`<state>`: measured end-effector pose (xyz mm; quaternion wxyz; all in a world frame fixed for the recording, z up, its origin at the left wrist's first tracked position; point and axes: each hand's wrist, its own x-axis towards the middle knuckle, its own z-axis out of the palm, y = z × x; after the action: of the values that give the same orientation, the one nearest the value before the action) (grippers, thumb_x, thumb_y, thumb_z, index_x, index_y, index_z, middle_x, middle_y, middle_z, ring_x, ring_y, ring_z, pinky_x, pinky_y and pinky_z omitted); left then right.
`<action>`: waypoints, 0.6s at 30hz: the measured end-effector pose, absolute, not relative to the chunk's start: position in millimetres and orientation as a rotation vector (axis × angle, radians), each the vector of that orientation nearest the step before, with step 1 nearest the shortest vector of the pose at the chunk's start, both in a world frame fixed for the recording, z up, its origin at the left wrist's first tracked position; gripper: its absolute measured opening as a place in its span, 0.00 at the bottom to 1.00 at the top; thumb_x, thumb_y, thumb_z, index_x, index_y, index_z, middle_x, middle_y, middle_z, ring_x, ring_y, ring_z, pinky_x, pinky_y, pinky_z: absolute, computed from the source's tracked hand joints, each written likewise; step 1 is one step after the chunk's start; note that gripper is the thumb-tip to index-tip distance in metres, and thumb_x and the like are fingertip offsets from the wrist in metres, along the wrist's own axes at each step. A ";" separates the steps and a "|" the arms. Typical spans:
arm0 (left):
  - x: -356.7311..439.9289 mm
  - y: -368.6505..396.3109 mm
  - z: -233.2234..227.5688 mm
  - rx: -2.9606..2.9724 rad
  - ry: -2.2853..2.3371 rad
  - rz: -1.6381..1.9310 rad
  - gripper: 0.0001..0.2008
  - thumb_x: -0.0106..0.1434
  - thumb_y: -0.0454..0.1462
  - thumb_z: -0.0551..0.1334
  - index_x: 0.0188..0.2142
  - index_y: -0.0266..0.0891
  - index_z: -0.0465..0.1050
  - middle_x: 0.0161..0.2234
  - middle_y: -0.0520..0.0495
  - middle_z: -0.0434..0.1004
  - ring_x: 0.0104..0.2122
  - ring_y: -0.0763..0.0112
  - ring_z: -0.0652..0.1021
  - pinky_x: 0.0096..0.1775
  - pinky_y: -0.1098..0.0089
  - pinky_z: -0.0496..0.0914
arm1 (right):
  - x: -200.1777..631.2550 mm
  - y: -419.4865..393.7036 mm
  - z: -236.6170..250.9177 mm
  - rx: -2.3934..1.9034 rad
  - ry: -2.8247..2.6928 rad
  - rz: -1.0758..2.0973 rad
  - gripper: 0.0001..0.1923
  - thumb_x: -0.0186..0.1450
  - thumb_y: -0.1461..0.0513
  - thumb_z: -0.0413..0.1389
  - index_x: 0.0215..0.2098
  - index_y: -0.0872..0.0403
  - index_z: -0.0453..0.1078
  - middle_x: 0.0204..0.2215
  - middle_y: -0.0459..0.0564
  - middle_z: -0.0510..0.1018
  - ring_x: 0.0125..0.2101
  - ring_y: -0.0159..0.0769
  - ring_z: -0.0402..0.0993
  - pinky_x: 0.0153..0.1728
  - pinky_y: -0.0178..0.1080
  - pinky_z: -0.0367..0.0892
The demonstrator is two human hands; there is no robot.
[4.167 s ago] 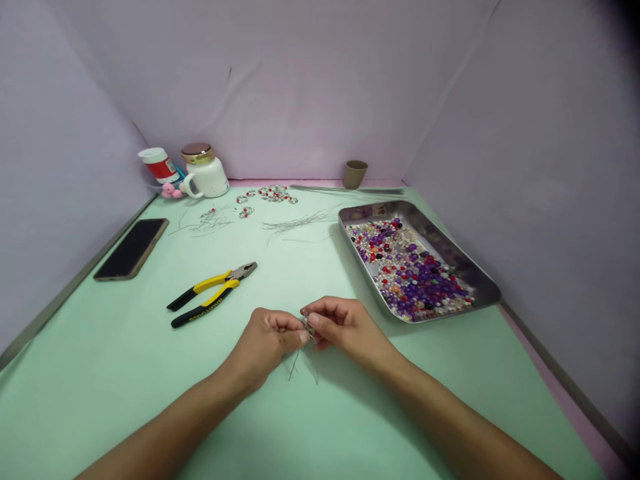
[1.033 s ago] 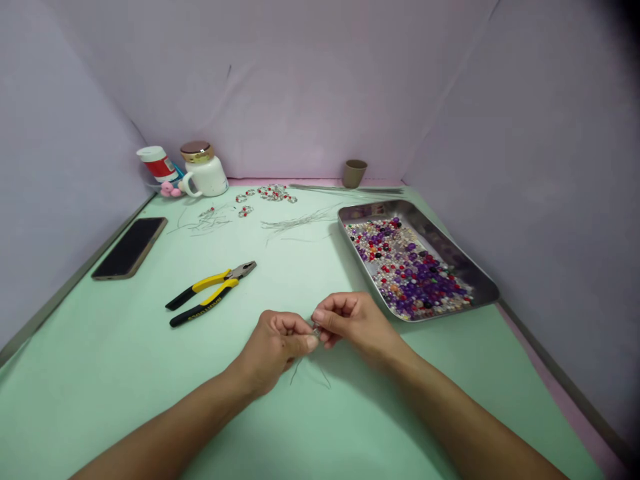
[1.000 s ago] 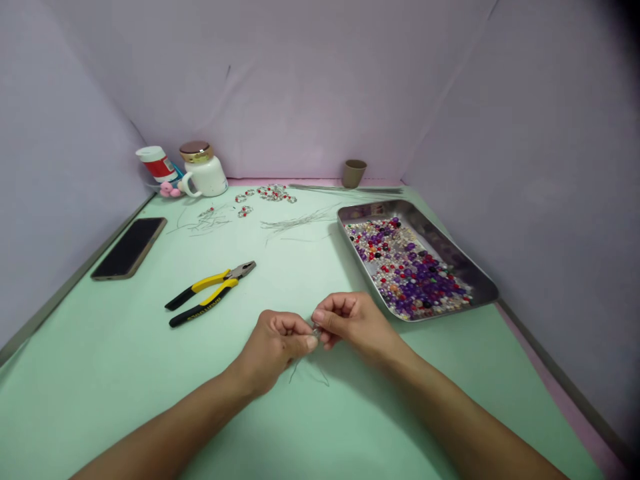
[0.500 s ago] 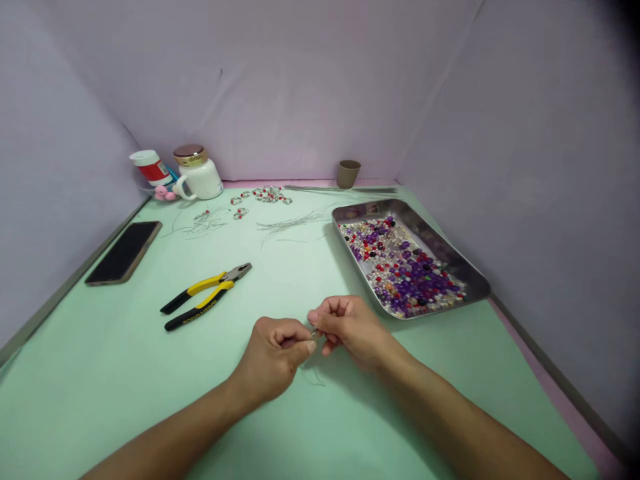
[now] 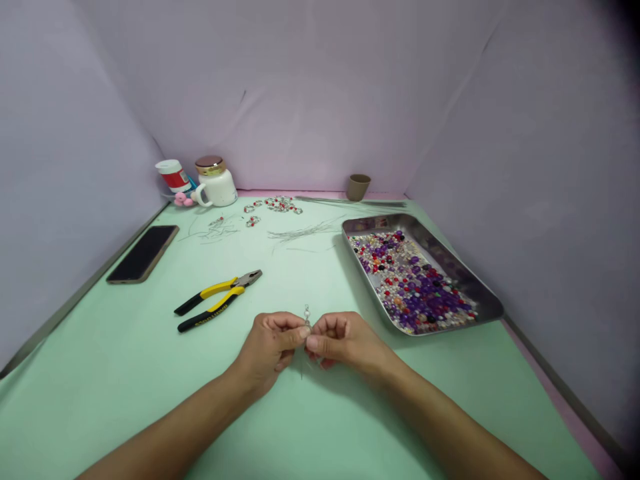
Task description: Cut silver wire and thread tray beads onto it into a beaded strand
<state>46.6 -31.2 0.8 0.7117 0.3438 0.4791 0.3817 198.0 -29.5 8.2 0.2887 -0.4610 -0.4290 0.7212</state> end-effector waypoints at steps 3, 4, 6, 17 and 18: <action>46.5 -31.8 0.6 0.770 1.078 0.843 0.08 0.45 0.36 0.66 0.19 0.33 0.70 0.11 0.58 0.60 0.10 0.87 0.52 0.14 0.76 0.42 | 197.5 -30.5 7.2 -1.213 -1.208 1.903 0.17 0.43 0.55 0.63 0.17 0.57 0.62 0.12 0.42 0.68 0.13 0.23 0.59 0.17 0.30 0.56; 46.6 -32.0 0.7 0.772 1.081 0.842 0.08 0.45 0.36 0.66 0.19 0.33 0.71 0.11 0.58 0.60 0.10 0.88 0.52 0.14 0.76 0.42 | 198.0 -30.4 7.4 -1.229 -1.234 1.876 0.16 0.43 0.56 0.63 0.17 0.57 0.62 0.11 0.42 0.68 0.13 0.23 0.58 0.16 0.30 0.54; 46.8 -32.4 1.1 0.764 1.088 0.859 0.08 0.44 0.36 0.66 0.19 0.33 0.70 0.11 0.58 0.59 0.10 0.88 0.52 0.14 0.76 0.42 | 199.5 -30.1 8.5 -1.287 -1.293 1.828 0.13 0.45 0.58 0.62 0.18 0.57 0.63 0.12 0.42 0.68 0.13 0.23 0.58 0.15 0.29 0.53; 39.4 -23.2 4.4 0.594 1.103 1.034 0.08 0.43 0.35 0.67 0.19 0.34 0.68 0.11 0.61 0.53 0.11 0.87 0.50 0.13 0.78 0.42 | 213.4 -29.2 11.6 -1.391 -1.696 2.012 0.08 0.45 0.64 0.59 0.17 0.58 0.64 0.11 0.41 0.67 0.13 0.23 0.60 0.15 0.28 0.54; 36.2 -21.3 4.7 0.557 1.101 1.049 0.08 0.43 0.34 0.67 0.19 0.35 0.68 0.11 0.61 0.51 0.11 0.87 0.49 0.13 0.79 0.42 | 216.9 -30.6 13.9 -1.396 -1.758 2.050 0.07 0.45 0.64 0.60 0.17 0.59 0.66 0.12 0.42 0.67 0.14 0.24 0.60 0.15 0.28 0.55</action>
<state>36.2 -21.3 4.7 0.6899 0.2490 0.4921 0.4690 216.9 -30.6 13.9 0.0510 -0.4586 -0.5775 0.6735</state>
